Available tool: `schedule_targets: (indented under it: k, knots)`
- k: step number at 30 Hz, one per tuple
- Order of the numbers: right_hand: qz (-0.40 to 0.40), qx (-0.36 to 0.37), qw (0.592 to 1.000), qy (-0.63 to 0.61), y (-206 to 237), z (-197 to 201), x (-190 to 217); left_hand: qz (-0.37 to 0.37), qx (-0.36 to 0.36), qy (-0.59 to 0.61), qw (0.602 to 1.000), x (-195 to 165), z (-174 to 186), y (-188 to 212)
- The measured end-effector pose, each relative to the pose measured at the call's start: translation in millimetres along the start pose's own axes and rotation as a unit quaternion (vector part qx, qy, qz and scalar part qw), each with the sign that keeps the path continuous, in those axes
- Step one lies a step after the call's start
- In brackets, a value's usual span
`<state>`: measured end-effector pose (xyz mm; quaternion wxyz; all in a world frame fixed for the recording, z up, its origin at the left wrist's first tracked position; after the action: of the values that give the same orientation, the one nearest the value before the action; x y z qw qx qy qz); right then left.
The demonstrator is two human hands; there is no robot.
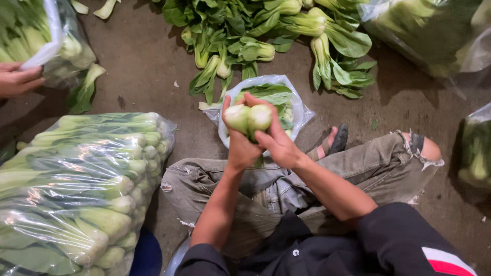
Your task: The person sits on the floor of a produce warehouse and packs bok choy. They pick individual stalks from piles on the floor, gather a bunch in their hands, and place the bunches into a plastic-lined basket, repeating to fill the basket.
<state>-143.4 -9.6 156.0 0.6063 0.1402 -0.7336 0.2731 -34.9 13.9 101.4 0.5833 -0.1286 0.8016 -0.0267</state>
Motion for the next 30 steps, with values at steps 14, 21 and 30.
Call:
schedule_targets:
  k: [14,21,30]
  knots:
    - [0.016,-0.369,0.855,0.363,-70.4,210.7,-91.6,0.094,-0.103,0.097,0.985,19.2,57.1,-16.3]
    - [-0.217,-0.237,0.671,0.668,-56.0,296.6,-163.3,0.112,-0.025,0.088,0.989,6.1,45.2,-24.7]
    - [-0.207,-0.231,0.885,0.347,-31.5,276.2,-109.7,-0.016,0.061,0.028,0.998,-5.1,20.3,-14.4]
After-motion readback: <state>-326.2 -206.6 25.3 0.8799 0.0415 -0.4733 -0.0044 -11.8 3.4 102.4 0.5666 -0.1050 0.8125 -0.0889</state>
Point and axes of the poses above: each hand's wrist, its own y-axis away from the middle knuckle, its own z-axis out of the back of the hand, x = y × z, the point moved 3 cm from there along -y, towards the middle knuckle, and after that the axes turned 3 degrees about z, right-handed, at the moved point
